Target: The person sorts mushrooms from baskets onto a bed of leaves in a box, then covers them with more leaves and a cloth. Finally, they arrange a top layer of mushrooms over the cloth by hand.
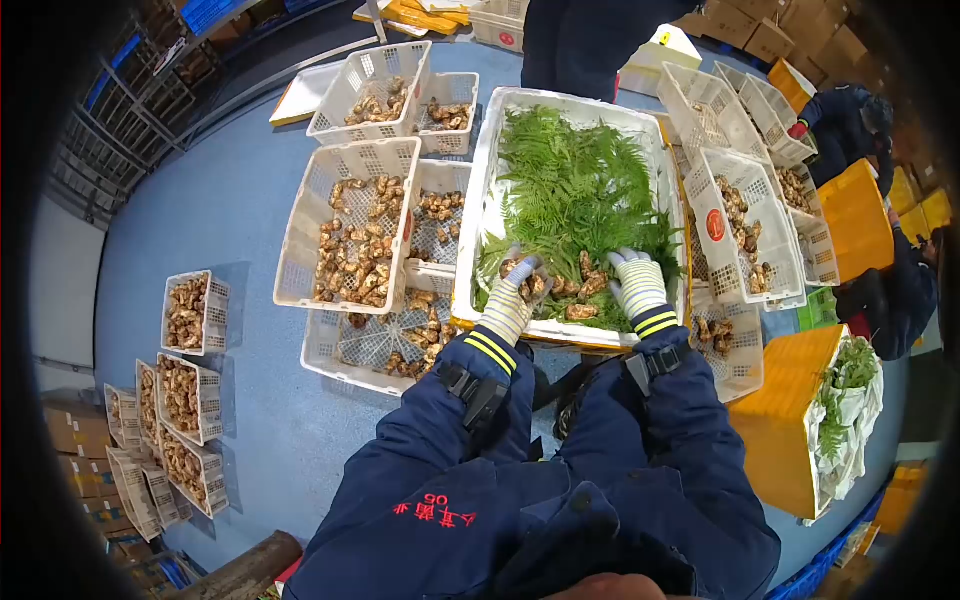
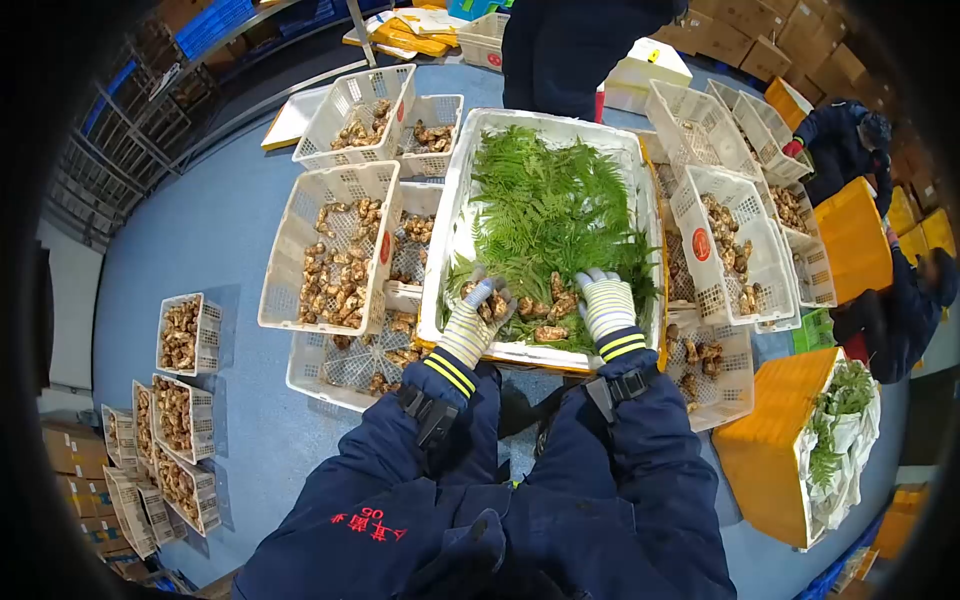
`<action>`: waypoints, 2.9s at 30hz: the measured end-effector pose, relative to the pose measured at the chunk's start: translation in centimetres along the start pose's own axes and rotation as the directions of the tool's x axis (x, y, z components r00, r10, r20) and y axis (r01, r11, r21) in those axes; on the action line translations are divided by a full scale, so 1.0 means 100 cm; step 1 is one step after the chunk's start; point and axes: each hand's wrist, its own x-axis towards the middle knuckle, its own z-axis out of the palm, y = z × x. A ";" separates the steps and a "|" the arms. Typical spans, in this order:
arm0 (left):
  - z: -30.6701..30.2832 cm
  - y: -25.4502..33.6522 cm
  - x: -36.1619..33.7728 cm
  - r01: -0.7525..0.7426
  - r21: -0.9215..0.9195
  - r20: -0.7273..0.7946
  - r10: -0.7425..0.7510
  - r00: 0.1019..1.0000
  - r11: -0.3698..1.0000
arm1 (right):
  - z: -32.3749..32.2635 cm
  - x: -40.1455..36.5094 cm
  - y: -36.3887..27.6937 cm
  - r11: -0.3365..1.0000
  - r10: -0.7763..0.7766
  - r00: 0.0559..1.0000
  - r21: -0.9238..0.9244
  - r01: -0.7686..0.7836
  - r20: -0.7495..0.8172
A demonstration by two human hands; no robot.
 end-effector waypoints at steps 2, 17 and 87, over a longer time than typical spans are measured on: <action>-0.006 -0.001 0.004 0.017 -0.001 0.036 -0.017 0.999 1.000 | 0.013 0.000 -0.002 0.994 -0.104 0.994 0.043 0.103 0.024; -0.001 -0.007 0.000 0.192 -0.005 0.211 -0.187 0.959 0.981 | 0.032 -0.015 -0.011 -0.279 -0.047 0.924 0.883 -0.377 0.380; -0.147 0.211 -0.055 -0.483 -0.191 -0.273 0.427 0.862 0.854 | 0.079 0.004 -0.010 0.620 0.295 0.955 0.768 -0.159 -0.040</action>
